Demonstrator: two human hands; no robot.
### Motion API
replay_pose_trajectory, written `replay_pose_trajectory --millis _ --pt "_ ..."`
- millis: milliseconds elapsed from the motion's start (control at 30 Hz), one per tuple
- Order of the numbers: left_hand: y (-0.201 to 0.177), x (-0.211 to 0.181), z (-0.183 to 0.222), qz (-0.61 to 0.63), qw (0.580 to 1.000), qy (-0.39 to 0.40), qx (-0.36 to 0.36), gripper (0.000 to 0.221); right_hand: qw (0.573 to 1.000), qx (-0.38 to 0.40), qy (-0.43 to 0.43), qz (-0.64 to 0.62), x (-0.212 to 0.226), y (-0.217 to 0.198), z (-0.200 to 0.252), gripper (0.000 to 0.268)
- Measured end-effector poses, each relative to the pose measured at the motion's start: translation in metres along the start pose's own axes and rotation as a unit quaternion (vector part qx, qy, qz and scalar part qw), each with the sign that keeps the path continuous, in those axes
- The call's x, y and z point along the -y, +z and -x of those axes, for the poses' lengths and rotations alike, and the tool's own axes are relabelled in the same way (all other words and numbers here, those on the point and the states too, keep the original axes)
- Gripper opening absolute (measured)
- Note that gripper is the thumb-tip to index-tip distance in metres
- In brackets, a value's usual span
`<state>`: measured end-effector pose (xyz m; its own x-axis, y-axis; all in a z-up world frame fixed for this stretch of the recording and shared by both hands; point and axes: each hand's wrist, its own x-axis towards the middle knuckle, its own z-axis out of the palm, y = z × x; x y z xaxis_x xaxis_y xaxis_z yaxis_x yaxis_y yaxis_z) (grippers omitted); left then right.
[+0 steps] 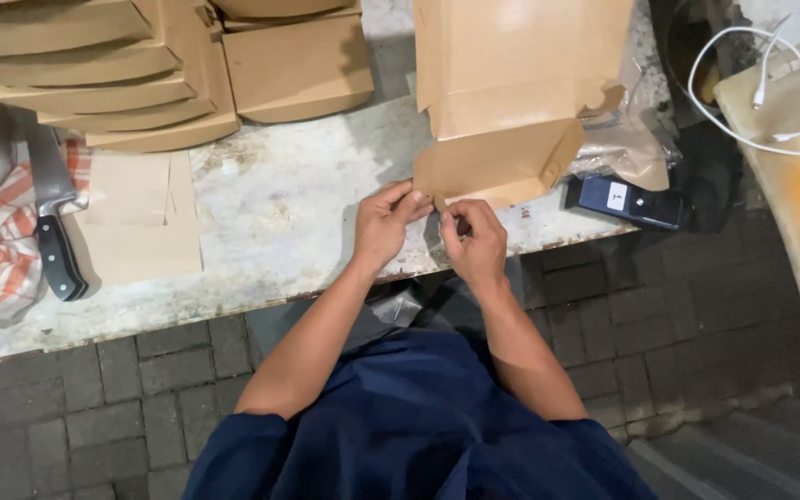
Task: Folding flat cardboard templates into boxes for packaging.
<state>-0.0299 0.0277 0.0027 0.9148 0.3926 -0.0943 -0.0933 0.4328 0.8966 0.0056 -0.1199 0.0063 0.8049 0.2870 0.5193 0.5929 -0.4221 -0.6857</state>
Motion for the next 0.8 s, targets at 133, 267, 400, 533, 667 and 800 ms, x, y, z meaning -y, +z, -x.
replay_pose_trajectory --millis 133,267,400,533,667,800 --pt "0.0 0.014 0.003 -0.112 0.992 0.049 -0.037 0.026 0.999 -0.009 0.028 -0.026 0.004 -0.003 -0.008 0.01" --pt "0.009 0.0 0.009 -0.195 0.979 0.043 -0.04 0.028 0.996 -0.004 0.063 -0.06 -0.003 -0.004 -0.009 0.009" --pt "0.011 0.013 0.004 -0.187 0.98 -0.013 -0.062 0.034 0.994 0.024 0.075 -0.081 -0.006 -0.011 -0.004 0.009" --pt "0.019 0.007 0.007 -0.219 0.974 -0.002 -0.064 0.027 0.991 0.048 0.069 -0.1 -0.005 -0.017 -0.007 0.008" --pt "0.018 0.01 0.009 -0.247 0.967 -0.004 -0.057 0.023 0.987 0.062 0.094 -0.117 -0.009 -0.019 -0.009 0.006" --pt "0.017 0.021 0.014 -0.252 0.965 0.04 -0.063 0.02 0.987 0.078 0.084 -0.115 -0.012 -0.021 -0.007 0.006"
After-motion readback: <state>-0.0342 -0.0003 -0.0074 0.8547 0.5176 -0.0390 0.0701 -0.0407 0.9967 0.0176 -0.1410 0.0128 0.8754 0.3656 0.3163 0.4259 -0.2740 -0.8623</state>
